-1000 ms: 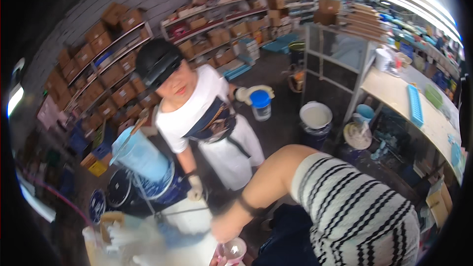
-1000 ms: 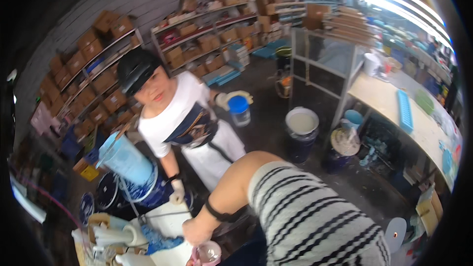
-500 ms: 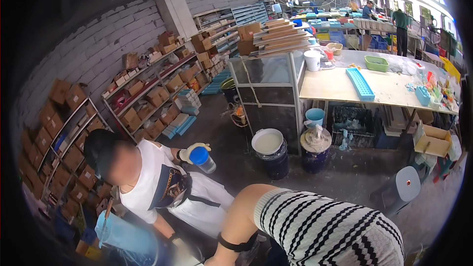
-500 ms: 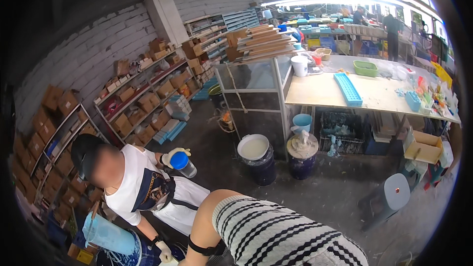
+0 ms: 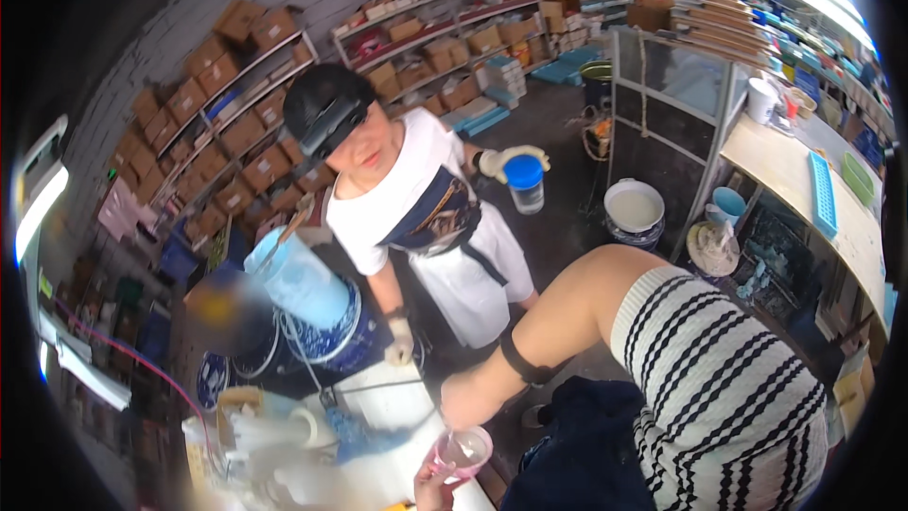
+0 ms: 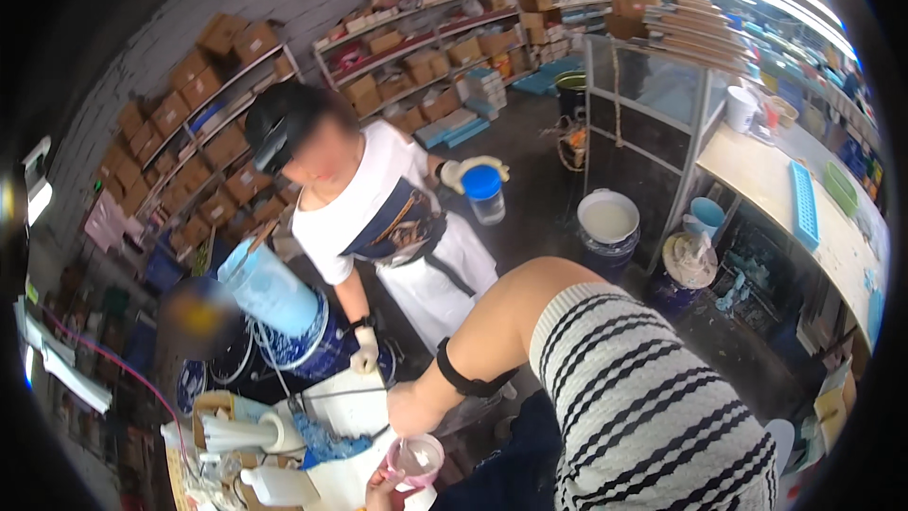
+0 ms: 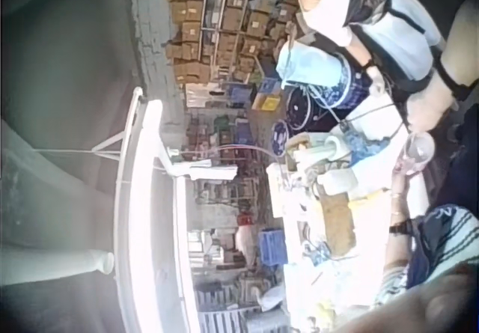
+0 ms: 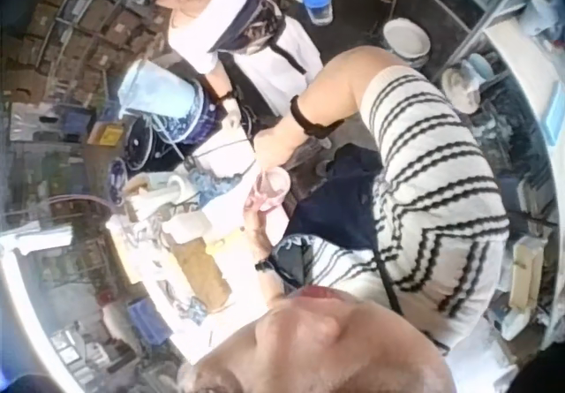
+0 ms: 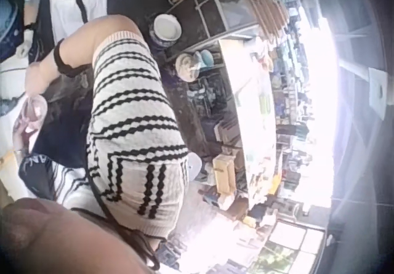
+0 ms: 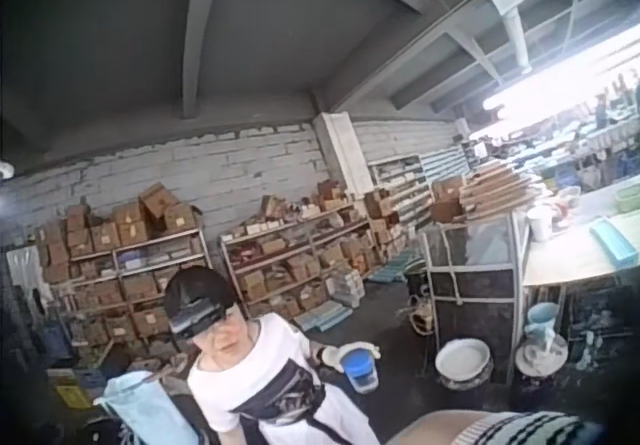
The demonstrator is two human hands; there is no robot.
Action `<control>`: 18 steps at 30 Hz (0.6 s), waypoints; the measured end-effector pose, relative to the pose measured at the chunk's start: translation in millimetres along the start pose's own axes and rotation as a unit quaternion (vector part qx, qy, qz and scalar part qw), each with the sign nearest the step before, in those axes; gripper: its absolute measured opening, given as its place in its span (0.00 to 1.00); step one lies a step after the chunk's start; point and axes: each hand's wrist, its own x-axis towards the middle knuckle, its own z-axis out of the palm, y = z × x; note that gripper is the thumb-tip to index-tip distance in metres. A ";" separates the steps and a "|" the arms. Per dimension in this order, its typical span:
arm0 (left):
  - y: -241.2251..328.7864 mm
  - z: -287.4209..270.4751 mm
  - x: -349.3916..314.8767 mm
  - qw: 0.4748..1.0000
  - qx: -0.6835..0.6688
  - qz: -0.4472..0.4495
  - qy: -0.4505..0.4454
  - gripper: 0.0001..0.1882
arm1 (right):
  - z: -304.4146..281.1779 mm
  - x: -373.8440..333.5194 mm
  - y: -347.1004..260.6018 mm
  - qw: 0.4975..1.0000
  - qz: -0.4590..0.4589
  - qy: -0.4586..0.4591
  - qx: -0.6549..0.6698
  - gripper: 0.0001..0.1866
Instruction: Mixing a white liquid in a pink cup using a spatula.
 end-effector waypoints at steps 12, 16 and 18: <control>-17.0 -10.6 -8.5 0.961 -0.049 0.218 0.162 0.37 | -22.8 25.9 5.2 0.951 0.167 -0.116 0.234 0.08; -22.5 -8.8 -1.1 0.953 -0.044 0.243 0.176 0.38 | -9.1 25.7 12.9 0.888 0.222 -0.170 0.365 0.13; -31.8 -15.1 0.9 0.950 -0.041 0.245 0.191 0.39 | -13.2 23.0 7.1 0.855 0.222 -0.181 0.433 0.15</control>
